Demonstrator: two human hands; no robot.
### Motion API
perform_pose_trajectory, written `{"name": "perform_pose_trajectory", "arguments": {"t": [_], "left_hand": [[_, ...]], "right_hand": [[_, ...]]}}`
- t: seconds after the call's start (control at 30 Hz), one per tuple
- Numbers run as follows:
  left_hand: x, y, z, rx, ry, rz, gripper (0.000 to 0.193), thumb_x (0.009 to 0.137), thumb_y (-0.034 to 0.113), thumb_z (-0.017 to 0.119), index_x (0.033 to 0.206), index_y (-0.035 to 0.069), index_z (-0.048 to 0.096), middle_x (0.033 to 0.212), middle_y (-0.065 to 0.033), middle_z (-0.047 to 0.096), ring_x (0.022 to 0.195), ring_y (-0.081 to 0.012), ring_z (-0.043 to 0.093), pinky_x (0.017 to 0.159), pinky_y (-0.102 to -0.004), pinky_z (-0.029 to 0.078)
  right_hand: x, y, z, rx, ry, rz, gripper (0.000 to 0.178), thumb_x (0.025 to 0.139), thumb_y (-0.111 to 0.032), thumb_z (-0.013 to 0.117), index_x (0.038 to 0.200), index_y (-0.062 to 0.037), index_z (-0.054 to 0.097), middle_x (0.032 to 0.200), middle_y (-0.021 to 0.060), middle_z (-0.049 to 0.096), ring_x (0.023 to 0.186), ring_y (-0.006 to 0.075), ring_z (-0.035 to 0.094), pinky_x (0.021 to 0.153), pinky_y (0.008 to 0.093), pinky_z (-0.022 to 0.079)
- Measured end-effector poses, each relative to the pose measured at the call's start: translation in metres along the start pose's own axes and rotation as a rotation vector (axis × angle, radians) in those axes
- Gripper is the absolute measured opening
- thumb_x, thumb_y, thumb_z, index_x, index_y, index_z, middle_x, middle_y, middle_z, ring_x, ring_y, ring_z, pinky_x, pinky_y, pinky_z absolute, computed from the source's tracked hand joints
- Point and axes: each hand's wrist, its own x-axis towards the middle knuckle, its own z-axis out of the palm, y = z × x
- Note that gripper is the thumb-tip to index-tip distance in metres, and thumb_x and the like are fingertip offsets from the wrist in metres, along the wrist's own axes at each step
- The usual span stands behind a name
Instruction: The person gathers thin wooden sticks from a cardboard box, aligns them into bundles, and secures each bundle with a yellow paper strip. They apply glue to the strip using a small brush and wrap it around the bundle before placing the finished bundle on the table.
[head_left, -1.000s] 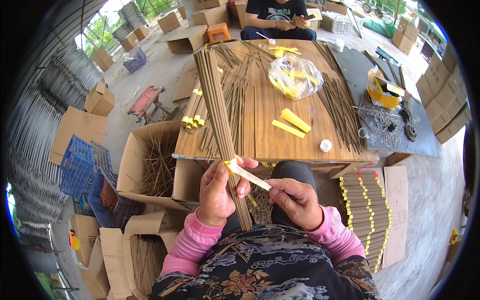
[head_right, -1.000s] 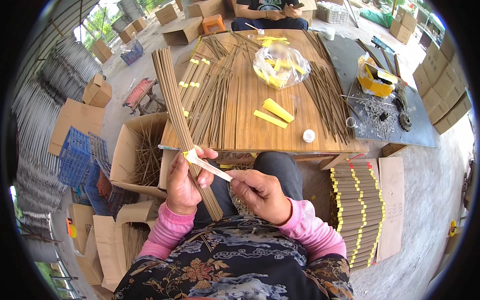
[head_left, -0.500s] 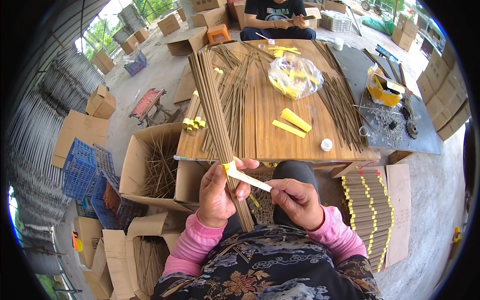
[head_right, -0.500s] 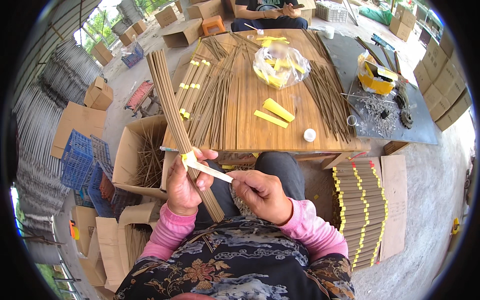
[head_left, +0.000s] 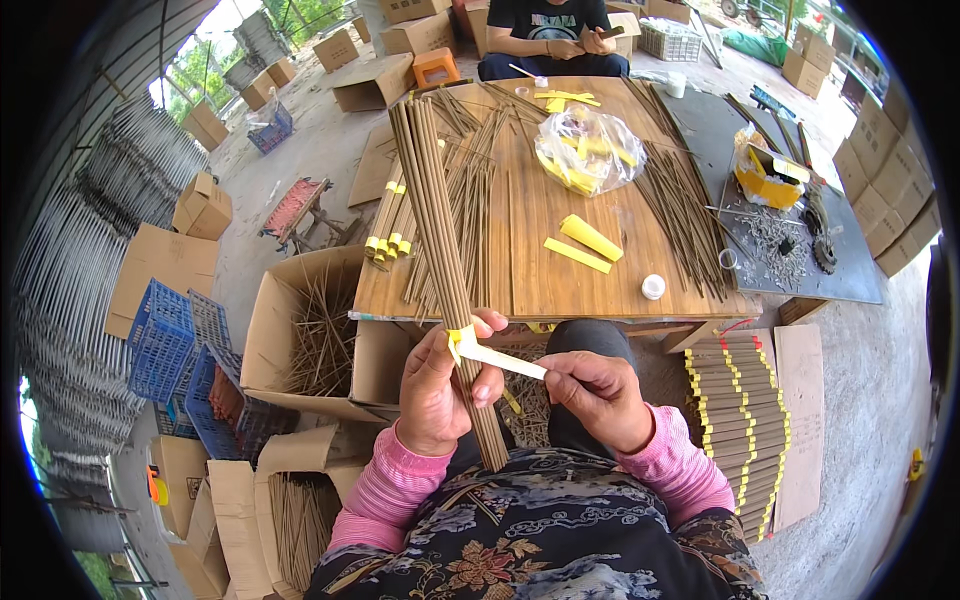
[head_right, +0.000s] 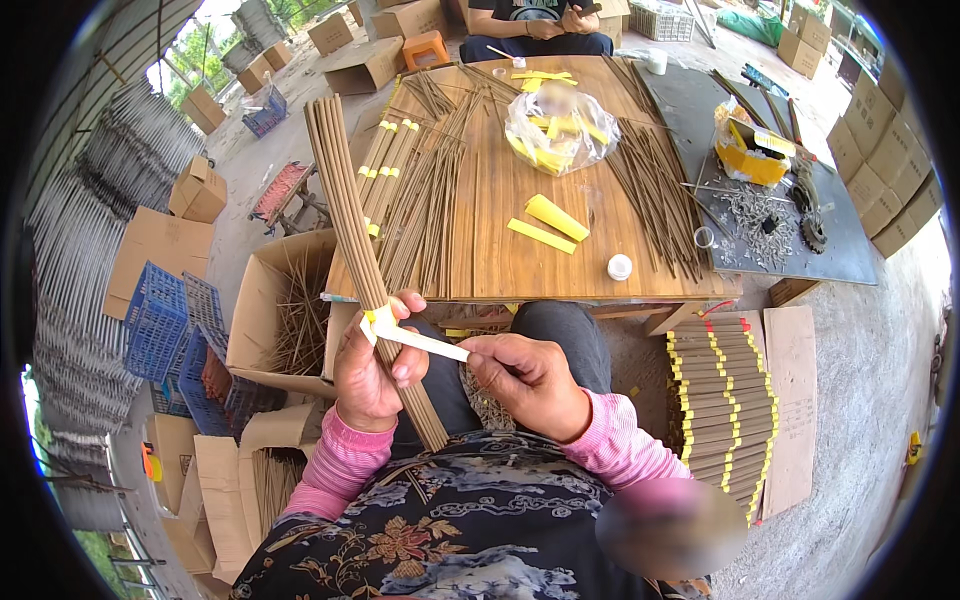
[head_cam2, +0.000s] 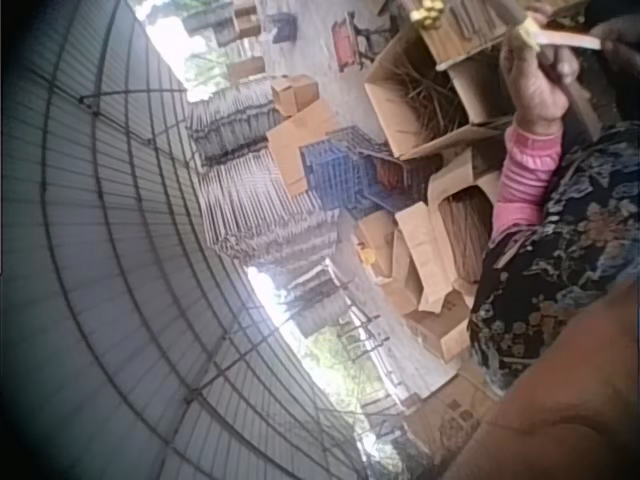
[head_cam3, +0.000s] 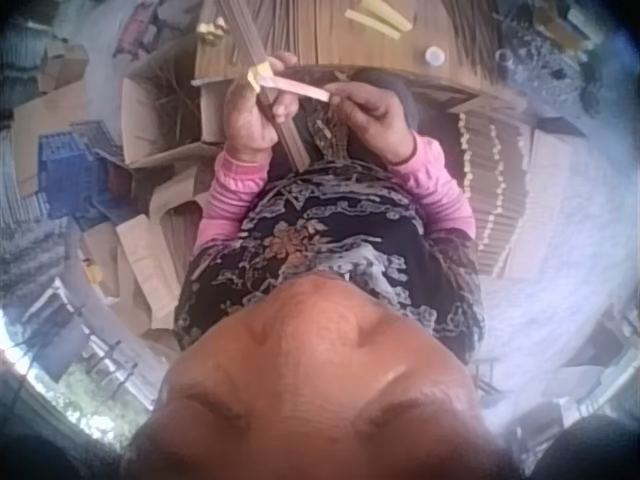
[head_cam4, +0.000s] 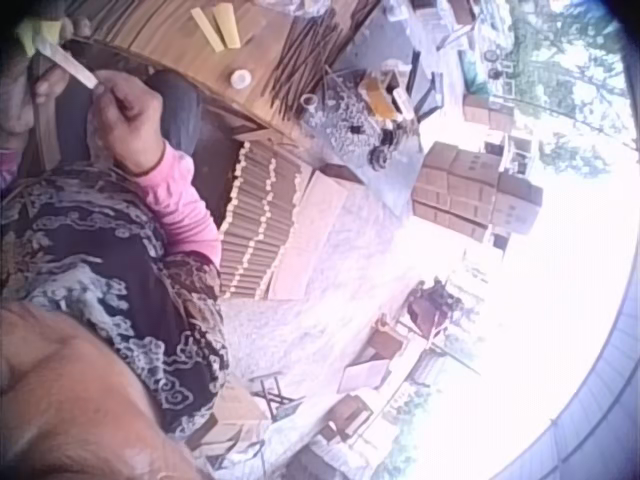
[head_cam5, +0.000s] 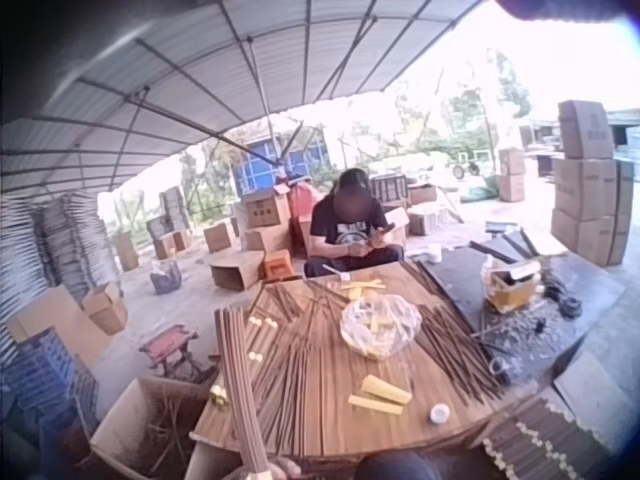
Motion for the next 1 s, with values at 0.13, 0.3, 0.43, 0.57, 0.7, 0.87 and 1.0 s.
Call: {"name": "perform_pose_trajectory", "arguments": {"t": [0.13,0.3,0.43,0.57,0.7,0.87,1.0], "left_hand": [[0.000,-0.001,0.001,-0.006,0.061,0.017,0.037,0.092,0.029,0.042,0.104,-0.006,0.047,0.110,-0.0178,0.043,0.048,-0.0093,0.043,0.039,-0.0215,0.035],[0.000,0.001,-0.003,-0.032,-0.020,-0.004,0.037,0.094,0.029,0.038,0.104,-0.005,0.049,0.112,-0.0173,0.044,0.053,-0.0107,0.044,0.045,-0.0232,0.037],[0.001,-0.002,-0.001,-0.020,-0.029,-0.018,0.036,0.094,0.029,0.038,0.105,-0.005,0.048,0.111,-0.0180,0.045,0.052,-0.0105,0.044,0.044,-0.0229,0.036],[0.000,0.000,0.002,-0.053,-0.018,-0.032,0.036,0.094,0.028,0.038,0.104,-0.005,0.049,0.111,-0.0185,0.045,0.052,-0.0106,0.044,0.044,-0.0230,0.037],[0.000,0.000,0.000,0.003,0.036,0.005,0.039,0.093,0.031,0.039,0.105,-0.006,0.047,0.108,-0.0180,0.042,0.048,-0.0095,0.042,0.039,-0.0215,0.035],[0.000,-0.002,0.001,0.015,0.028,0.003,0.039,0.094,0.031,0.036,0.104,-0.005,0.047,0.107,-0.0178,0.043,0.047,-0.0091,0.042,0.039,-0.0208,0.035],[0.000,-0.002,0.000,0.009,0.054,0.016,0.039,0.094,0.031,0.037,0.104,-0.006,0.047,0.108,-0.0177,0.043,0.048,-0.0094,0.042,0.039,-0.0211,0.035]], "right_hand": [[-0.003,-0.001,-0.003,-0.071,0.009,-0.035,0.016,0.085,-0.005,0.054,0.098,0.0030,0.060,0.075,0.0077,0.059,0.066,0.0095,0.053,0.059,0.0223,0.043],[0.002,-0.008,-0.002,-0.139,0.027,-0.117,0.015,0.085,-0.003,0.054,0.097,0.0029,0.060,0.076,0.0084,0.059,0.064,0.0111,0.054,0.058,0.0232,0.044],[0.003,-0.004,0.001,-0.094,0.053,-0.095,0.015,0.085,-0.003,0.054,0.097,0.0027,0.060,0.076,0.0086,0.059,0.064,0.0121,0.055,0.057,0.0236,0.044],[0.001,-0.009,-0.003,-0.071,0.037,-0.097,0.015,0.084,-0.003,0.054,0.097,0.0023,0.060,0.076,0.0087,0.059,0.064,0.0122,0.056,0.057,0.0237,0.044],[-0.001,-0.008,-0.005,-0.163,0.004,-0.152,0.015,0.084,-0.003,0.055,0.097,0.0026,0.060,0.074,0.0107,0.059,0.063,0.0163,0.057,0.057,0.0255,0.045],[0.002,-0.012,-0.003,-0.223,0.041,-0.172,0.015,0.082,0.000,0.055,0.095,0.0027,0.060,0.073,0.0134,0.059,0.064,0.0213,0.059,0.058,0.0279,0.045],[0.000,-0.013,-0.006,-0.283,0.008,-0.236,0.016,0.081,0.000,0.055,0.096,0.0026,0.059,0.072,0.0137,0.059,0.063,0.0231,0.058,0.057,0.0284,0.045]]}}
